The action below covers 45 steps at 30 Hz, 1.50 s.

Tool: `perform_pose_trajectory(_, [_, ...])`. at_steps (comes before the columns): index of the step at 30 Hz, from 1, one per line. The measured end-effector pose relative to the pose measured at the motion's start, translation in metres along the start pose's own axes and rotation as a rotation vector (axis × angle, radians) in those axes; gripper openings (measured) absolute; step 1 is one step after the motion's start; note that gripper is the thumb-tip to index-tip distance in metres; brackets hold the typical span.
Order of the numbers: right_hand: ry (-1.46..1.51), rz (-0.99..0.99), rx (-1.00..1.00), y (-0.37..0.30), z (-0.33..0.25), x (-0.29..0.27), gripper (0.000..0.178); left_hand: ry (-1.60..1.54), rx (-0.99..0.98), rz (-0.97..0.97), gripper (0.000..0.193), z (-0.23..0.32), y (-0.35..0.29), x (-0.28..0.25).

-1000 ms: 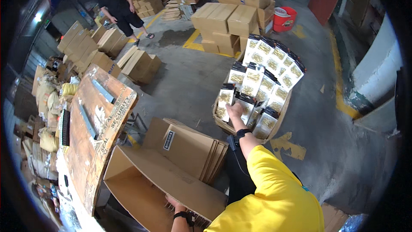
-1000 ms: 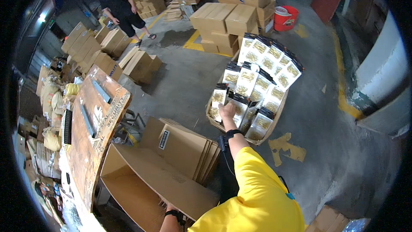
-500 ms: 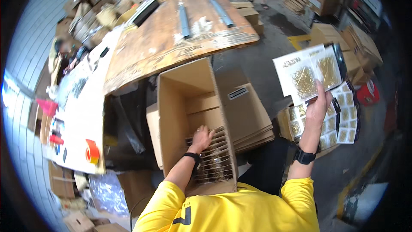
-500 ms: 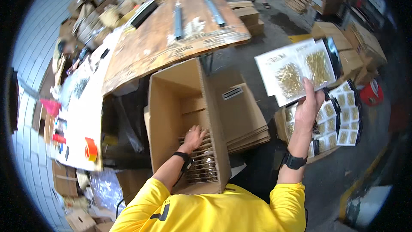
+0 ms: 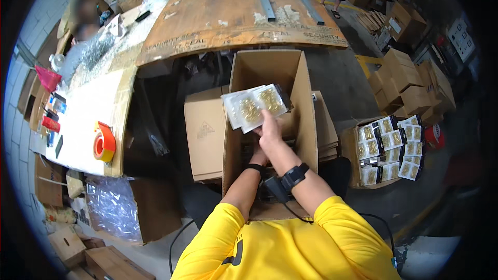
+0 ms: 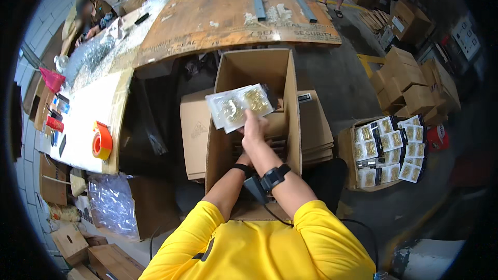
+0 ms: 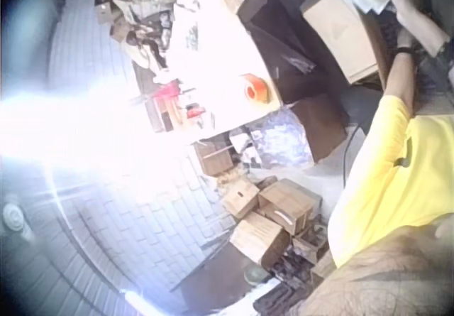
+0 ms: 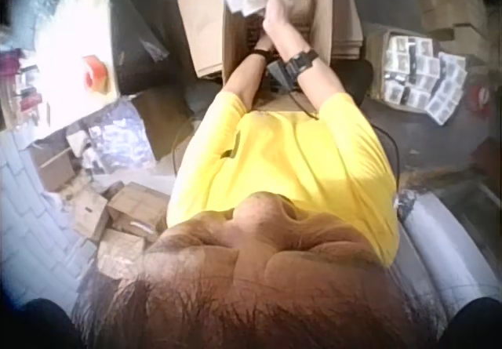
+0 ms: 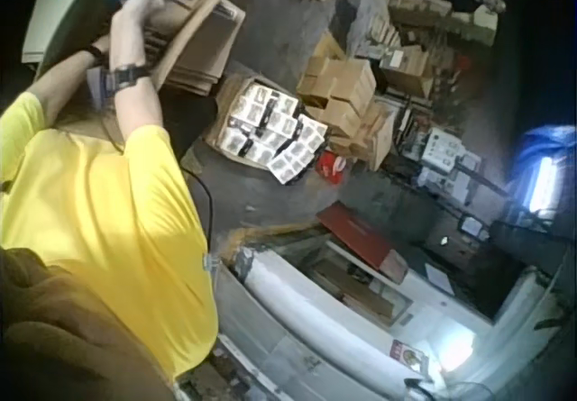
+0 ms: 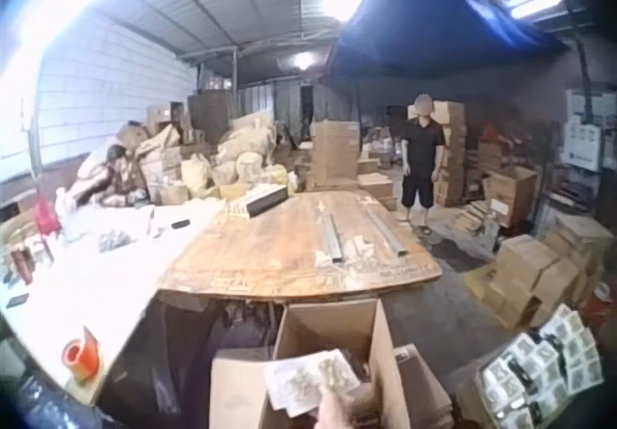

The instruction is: The person is assembling a cardboard box using a tape dispenser and filling it with packaged items.

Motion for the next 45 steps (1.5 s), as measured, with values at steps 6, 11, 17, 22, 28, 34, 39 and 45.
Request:
perform_pose_trajectory(6, [0.018,0.147,0.018,0.007,0.006,-0.045,0.031,0.039,-0.057,0.063,0.061,0.054,-0.004,-0.031])
perform_pose_trajectory(11, [-0.126,0.311,0.048,0.039,0.030,-0.068,0.029,0.135,-0.127,-0.071,0.055,0.068,-0.014,-0.031])
perform_pose_trajectory(17, [-0.164,0.100,0.377,0.083,0.055,-0.065,0.043,0.442,0.080,-0.067,0.047,0.065,-0.010,-0.022])
perform_pose_trajectory(22, [-0.937,0.012,0.156,0.071,-0.003,-0.020,0.040,0.562,-0.004,0.088,0.048,0.062,-0.014,-0.026])
perform_pose_trajectory(28, [-2.027,-0.187,-0.569,0.087,-0.022,0.018,0.063,0.629,-0.023,0.067,0.048,0.069,-0.014,-0.032])
perform_pose_trajectory(34, [-2.040,0.293,-0.390,0.146,-0.028,-0.015,0.075,0.558,-0.037,0.025,0.047,0.069,-0.012,-0.029])
perform_pose_trajectory(39, [-1.995,0.081,-0.623,0.181,-0.017,0.017,0.082,0.496,-0.055,-0.029,0.055,0.069,-0.012,-0.028])
perform_pose_trajectory(45, [-2.316,-0.006,-0.373,0.188,-0.030,0.020,0.064,0.473,-0.013,-0.011,0.048,0.069,-0.013,-0.033])
Point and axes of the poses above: each hand's wrist, its own y-axis towards the middle knuckle, its own x-axis out of the palm, z = x × y, the point moved 6 cm from there along y, towards the middle knuckle, and after that the axes turned 13 degrees about x, right-handed, at the moved point
